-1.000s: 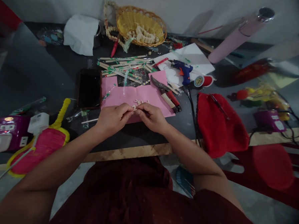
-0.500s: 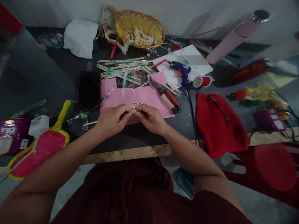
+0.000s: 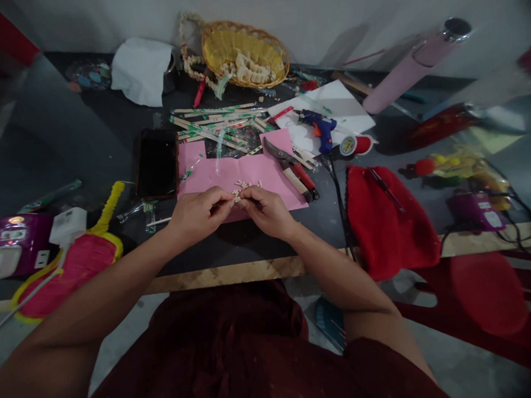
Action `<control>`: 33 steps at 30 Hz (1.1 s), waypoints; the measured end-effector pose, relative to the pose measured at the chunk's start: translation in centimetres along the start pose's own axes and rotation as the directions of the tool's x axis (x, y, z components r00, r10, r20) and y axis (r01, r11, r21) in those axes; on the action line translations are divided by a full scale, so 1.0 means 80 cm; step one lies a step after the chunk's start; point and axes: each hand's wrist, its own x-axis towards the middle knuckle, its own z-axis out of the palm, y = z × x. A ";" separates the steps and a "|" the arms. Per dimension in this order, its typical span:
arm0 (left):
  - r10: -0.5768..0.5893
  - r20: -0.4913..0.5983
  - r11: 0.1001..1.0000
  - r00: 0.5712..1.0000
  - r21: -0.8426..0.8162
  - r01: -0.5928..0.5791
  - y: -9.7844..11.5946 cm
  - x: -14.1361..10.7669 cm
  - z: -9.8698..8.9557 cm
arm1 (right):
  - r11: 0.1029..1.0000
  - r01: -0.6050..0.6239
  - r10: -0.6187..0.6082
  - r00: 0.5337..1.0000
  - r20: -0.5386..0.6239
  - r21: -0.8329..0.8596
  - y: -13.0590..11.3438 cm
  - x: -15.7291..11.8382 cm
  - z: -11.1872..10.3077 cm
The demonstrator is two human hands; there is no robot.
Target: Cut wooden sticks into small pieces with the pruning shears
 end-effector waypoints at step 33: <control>-0.111 0.089 0.991 0.990 0.088 0.104 0.002 0.010 -0.005 | 0.796 -0.047 0.001 0.997 -0.077 -0.604 0.026 0.005 -0.037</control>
